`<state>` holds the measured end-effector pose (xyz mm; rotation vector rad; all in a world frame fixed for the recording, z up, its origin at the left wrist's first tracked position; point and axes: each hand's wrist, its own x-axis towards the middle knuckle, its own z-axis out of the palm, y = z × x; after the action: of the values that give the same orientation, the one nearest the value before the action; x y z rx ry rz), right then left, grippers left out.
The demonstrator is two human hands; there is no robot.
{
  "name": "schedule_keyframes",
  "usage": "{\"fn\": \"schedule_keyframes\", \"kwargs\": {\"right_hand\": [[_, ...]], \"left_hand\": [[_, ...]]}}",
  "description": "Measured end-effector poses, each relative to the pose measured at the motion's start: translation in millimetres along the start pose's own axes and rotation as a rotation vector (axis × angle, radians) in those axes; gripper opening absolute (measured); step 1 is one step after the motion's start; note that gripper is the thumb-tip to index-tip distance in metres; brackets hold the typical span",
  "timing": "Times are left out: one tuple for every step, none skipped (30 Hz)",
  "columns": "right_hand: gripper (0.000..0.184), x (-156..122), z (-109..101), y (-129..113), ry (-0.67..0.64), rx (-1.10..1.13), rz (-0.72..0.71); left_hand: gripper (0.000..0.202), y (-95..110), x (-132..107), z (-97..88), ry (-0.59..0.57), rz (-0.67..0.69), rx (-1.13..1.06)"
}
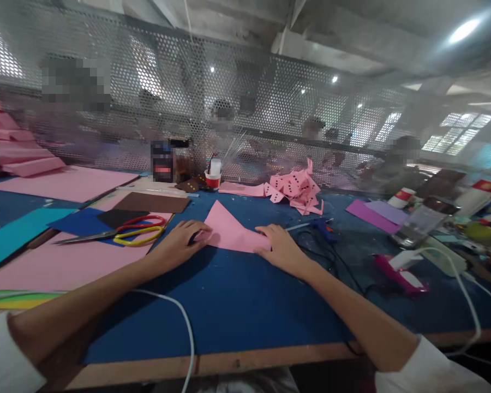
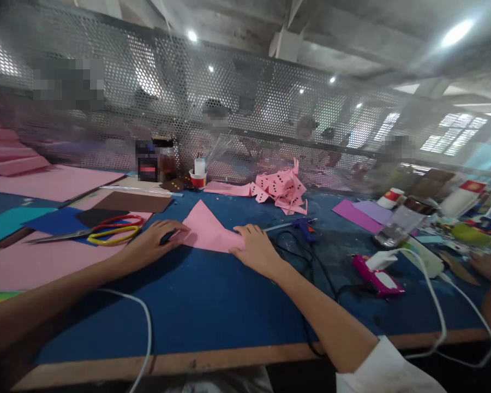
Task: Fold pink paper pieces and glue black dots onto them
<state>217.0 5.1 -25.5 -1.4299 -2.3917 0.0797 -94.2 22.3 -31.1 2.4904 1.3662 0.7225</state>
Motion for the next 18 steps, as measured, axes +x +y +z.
{"fn": "schedule_keyframes", "kwargs": {"right_hand": [[0.049,-0.7,-1.2,-1.4,0.002,0.0,-0.016],[0.047,-1.6,-2.5,-2.8,0.01,0.001,-0.035],[0.047,-2.5,-3.8,-4.2,0.026,0.006,-0.055],[0.047,-3.4,-5.0,-5.5,0.051,0.018,-0.071],[0.048,-4.3,-6.1,-6.4,0.08,0.039,-0.082],[0.05,-5.0,-6.8,-6.9,0.111,0.07,-0.09],[0.052,-5.7,-7.2,-7.0,0.141,0.106,-0.093],[0.054,-6.1,-7.2,-6.8,0.165,0.144,-0.094],[0.057,-6.3,-6.9,-6.3,0.183,0.178,-0.092],[0.061,-6.2,-6.3,-5.6,0.2,0.209,-0.09],[0.064,-6.0,-5.6,-4.8,0.219,0.238,-0.088],[0.067,-5.6,-4.8,-4.0,0.238,0.266,-0.084],[0.069,-5.0,-4.3,-3.3,0.256,0.293,-0.081],[0.07,-4.4,-4.0,-2.7,0.273,0.318,-0.078],[0.071,-3.8,-4.0,-2.1,0.287,0.34,-0.075],[0.071,-3.3,-4.5,-1.8,0.297,0.357,-0.071],[0.07,-3.0,-5.3,-1.6,0.304,0.371,-0.063],[0.069,-2.8,-6.7,-1.6,0.311,0.383,-0.051]], "left_hand": [[0.04,0.6,0.4,-0.5,0.013,0.002,-0.011],[0.04,1.2,0.8,-1.1,0.029,0.0,-0.021],[0.039,1.7,1.2,-1.7,0.048,-0.004,-0.03],[0.039,2.0,1.5,-2.4,0.07,-0.007,-0.037],[0.038,2.2,1.8,-2.9,0.091,-0.011,-0.045],[0.038,2.2,2.1,-3.2,0.114,-0.016,-0.055],[0.038,2.0,2.4,-3.4,0.136,-0.024,-0.068],[0.039,1.8,2.5,-3.4,0.154,-0.034,-0.083],[0.04,1.7,2.6,-3.2,0.164,-0.048,-0.106],[0.04,1.6,2.6,-3.0,0.171,-0.065,-0.134],[0.041,1.8,2.5,-2.8,0.176,-0.084,-0.166],[0.042,2.1,2.3,-2.7,0.179,-0.102,-0.198],[0.043,2.7,1.9,-2.8,0.18,-0.118,-0.225],[0.044,3.5,1.5,-3.1,0.185,-0.131,-0.243],[0.045,4.5,1.0,-3.7,0.192,-0.141,-0.251],[0.046,5.8,0.5,-4.5,0.203,-0.148,-0.251],[0.047,7.3,0.0,-5.6,0.214,-0.156,-0.251],[0.047,9.0,-0.5,-6.8,0.225,-0.164,-0.253]]}}
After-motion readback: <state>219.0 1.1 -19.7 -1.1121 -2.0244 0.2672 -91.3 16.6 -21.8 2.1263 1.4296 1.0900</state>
